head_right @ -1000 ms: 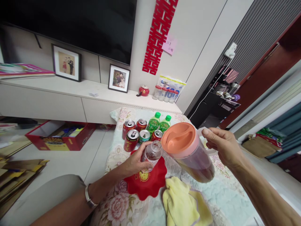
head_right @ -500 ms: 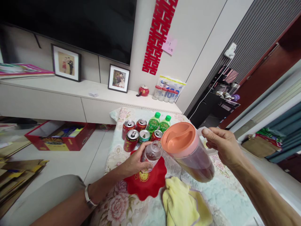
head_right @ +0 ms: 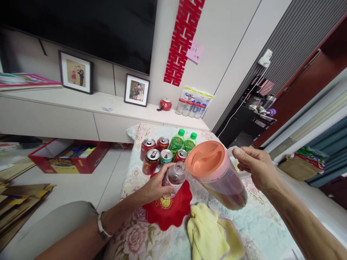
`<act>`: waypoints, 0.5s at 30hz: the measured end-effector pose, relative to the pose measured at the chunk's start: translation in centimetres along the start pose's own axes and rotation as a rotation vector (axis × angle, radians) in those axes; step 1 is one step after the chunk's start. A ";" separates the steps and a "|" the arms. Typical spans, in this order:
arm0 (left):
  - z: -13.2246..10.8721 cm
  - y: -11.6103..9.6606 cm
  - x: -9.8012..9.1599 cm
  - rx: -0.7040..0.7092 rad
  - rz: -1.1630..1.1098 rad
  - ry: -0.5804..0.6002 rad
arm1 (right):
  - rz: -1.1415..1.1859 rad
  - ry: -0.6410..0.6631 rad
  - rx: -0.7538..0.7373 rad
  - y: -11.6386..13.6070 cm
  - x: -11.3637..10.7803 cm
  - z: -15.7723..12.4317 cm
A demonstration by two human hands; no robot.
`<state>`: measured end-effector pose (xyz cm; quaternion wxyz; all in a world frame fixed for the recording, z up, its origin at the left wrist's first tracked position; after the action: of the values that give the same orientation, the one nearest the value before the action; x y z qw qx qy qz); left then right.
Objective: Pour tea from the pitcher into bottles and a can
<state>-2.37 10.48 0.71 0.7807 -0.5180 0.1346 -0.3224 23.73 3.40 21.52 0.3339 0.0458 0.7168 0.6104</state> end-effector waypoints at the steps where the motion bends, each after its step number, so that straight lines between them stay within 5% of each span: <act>1: 0.0 0.0 0.0 0.003 -0.002 0.000 | 0.008 -0.001 0.010 0.0 0.0 0.0; 15: -0.1 0.5 0.0 0.012 -0.025 0.006 | 0.054 -0.037 0.088 0.0 0.0 0.1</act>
<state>-2.26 10.55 0.25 0.7793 -0.5140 0.1285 -0.3345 23.79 3.44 21.51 0.3282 0.0911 0.7352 0.5861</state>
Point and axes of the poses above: each hand's wrist, its own z-axis towards the middle knuckle, its own x-axis out of the palm, y = z × x, the point moved 3 cm from there along z, towards the middle knuckle, and after that the axes turned 14 degrees about x, right-handed, at the moved point
